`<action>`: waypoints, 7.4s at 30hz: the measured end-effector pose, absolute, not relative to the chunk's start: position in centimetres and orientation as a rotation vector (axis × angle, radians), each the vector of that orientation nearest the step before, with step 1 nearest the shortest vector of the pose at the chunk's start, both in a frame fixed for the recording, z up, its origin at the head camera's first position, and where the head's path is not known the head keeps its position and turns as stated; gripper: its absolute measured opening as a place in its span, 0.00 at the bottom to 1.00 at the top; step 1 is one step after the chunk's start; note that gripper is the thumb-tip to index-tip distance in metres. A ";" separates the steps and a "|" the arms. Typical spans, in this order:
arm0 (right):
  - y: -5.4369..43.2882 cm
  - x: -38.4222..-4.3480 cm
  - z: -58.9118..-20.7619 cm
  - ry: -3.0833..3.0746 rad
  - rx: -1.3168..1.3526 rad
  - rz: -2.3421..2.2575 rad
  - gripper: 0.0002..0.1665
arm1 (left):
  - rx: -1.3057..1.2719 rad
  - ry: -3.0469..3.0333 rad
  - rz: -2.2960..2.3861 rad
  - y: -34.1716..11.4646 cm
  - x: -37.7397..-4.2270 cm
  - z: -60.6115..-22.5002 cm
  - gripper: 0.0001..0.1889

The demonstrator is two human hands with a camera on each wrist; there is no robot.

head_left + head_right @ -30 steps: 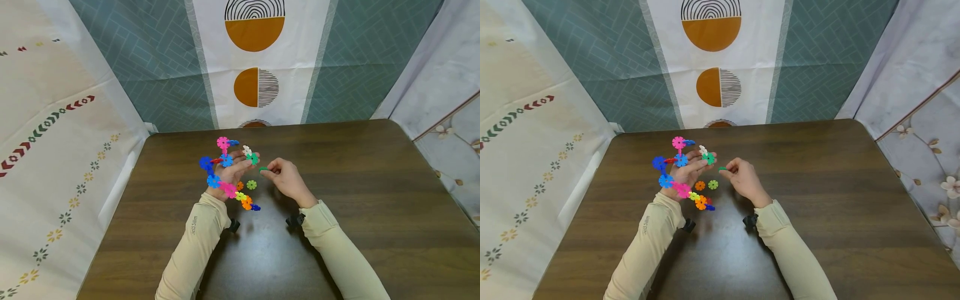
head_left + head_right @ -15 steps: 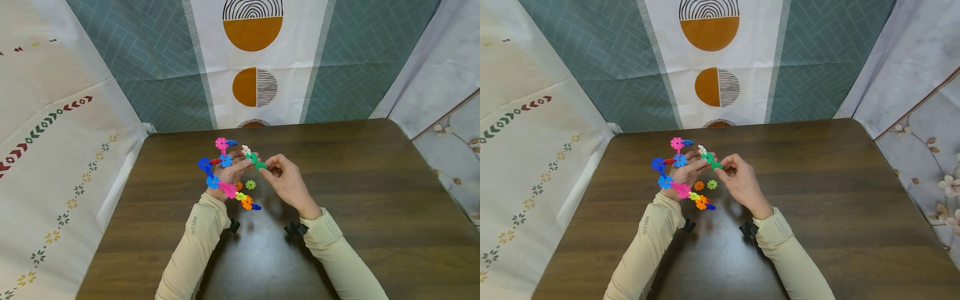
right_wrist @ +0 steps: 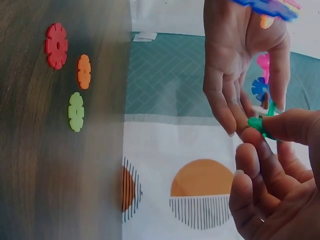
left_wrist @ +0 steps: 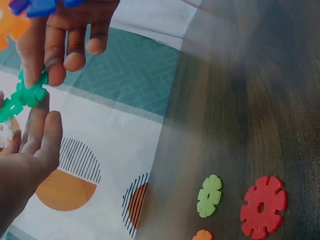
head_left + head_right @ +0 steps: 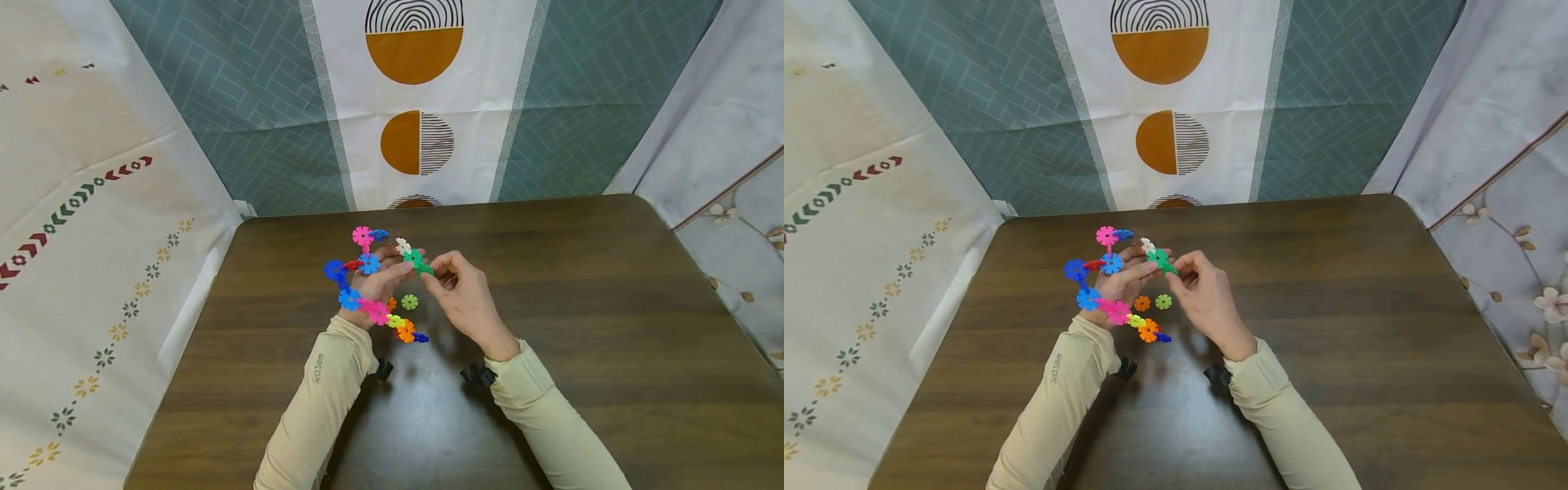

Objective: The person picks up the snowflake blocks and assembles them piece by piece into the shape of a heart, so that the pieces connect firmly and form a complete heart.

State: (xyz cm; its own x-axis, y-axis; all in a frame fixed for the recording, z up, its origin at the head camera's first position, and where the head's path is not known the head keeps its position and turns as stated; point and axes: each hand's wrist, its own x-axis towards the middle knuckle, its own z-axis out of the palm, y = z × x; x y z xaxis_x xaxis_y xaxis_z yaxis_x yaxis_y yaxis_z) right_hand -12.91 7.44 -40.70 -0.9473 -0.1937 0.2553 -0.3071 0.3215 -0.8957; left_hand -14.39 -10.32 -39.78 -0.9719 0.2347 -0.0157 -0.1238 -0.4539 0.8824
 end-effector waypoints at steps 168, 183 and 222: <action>8.4 -13.8 -42.0 -2.342 0.472 2.491 0.16 | 0.092 1.825 2.373 -10.4 -14.3 -39.6 0.08; 8.4 -13.8 -41.7 -2.420 0.535 2.280 0.22 | 0.048 1.829 2.328 -10.3 -14.3 -39.7 0.05; 8.1 -13.6 -42.6 -2.359 0.500 2.150 0.18 | 0.087 2.172 2.000 -10.3 -14.1 -39.0 0.09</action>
